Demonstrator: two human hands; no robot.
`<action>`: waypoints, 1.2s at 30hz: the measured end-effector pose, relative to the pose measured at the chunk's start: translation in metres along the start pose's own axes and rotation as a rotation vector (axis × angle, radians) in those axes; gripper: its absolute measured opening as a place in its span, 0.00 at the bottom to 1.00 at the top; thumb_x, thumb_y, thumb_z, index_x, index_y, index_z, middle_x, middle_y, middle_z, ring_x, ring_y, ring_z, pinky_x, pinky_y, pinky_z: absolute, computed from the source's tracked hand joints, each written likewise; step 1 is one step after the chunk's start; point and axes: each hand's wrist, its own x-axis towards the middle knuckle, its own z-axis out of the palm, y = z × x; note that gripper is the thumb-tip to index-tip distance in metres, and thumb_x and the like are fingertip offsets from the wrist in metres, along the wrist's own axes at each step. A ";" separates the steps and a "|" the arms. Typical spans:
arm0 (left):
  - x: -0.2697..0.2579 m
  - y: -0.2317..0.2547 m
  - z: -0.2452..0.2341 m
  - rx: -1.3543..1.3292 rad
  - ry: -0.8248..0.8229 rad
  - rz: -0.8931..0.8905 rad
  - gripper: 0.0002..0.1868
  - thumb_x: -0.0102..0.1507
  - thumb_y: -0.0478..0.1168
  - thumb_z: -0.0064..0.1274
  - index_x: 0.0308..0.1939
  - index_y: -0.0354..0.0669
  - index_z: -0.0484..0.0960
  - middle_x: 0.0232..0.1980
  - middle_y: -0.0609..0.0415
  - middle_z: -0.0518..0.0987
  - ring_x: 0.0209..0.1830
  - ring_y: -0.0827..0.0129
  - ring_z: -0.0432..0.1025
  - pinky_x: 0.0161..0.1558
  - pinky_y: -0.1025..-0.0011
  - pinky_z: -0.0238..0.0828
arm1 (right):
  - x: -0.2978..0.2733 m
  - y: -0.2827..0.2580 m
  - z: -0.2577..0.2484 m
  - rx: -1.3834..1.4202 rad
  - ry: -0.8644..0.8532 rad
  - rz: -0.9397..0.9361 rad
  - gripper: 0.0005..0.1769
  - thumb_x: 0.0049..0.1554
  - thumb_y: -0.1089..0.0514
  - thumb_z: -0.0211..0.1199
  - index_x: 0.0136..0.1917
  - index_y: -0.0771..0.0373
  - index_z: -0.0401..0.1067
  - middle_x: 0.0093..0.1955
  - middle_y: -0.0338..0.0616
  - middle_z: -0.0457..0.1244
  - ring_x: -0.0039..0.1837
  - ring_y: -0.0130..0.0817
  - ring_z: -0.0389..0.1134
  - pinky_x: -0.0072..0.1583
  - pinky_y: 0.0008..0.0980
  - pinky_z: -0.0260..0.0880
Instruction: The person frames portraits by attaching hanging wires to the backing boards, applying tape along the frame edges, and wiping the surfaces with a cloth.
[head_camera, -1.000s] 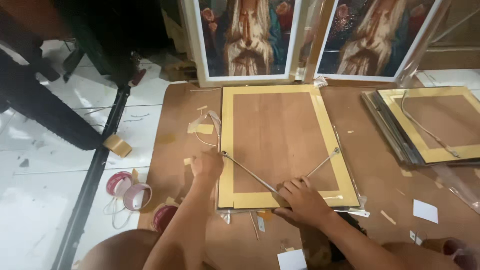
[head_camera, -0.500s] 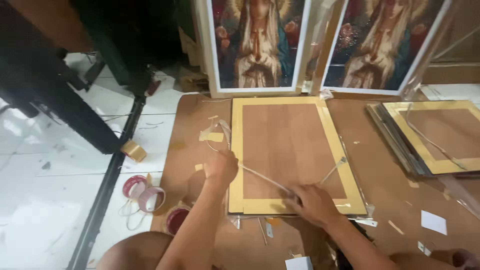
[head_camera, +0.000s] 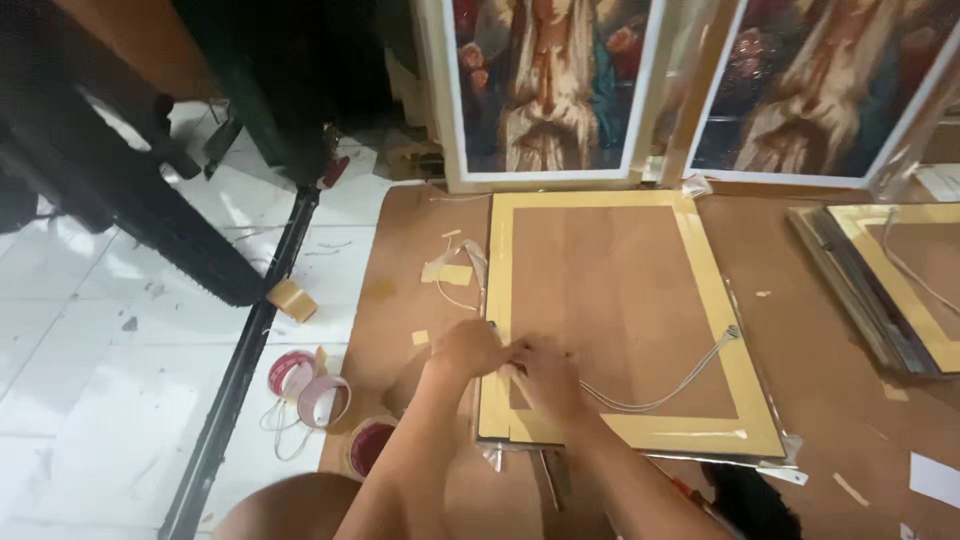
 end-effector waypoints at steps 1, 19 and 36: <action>-0.003 0.003 -0.003 0.008 0.025 0.046 0.25 0.59 0.51 0.52 0.47 0.32 0.86 0.48 0.35 0.84 0.53 0.42 0.79 0.49 0.45 0.79 | -0.003 -0.012 -0.014 -0.017 0.092 -0.041 0.10 0.59 0.44 0.60 0.44 0.42 0.82 0.47 0.35 0.74 0.51 0.43 0.75 0.52 0.41 0.71; 0.043 -0.004 0.067 -0.045 0.309 0.233 0.09 0.67 0.38 0.45 0.50 0.43 0.76 0.50 0.49 0.73 0.52 0.48 0.78 0.46 0.55 0.81 | -0.007 -0.045 -0.054 0.133 0.176 0.405 0.11 0.66 0.55 0.57 0.59 0.51 0.77 0.53 0.44 0.72 0.62 0.49 0.72 0.62 0.51 0.67; 0.026 -0.022 0.055 -0.357 0.459 0.299 0.12 0.64 0.35 0.49 0.47 0.58 0.68 0.44 0.53 0.80 0.50 0.54 0.76 0.48 0.56 0.76 | 0.053 0.002 -0.005 0.263 -0.107 0.598 0.18 0.57 0.44 0.61 0.56 0.49 0.81 0.55 0.42 0.73 0.65 0.46 0.70 0.64 0.45 0.70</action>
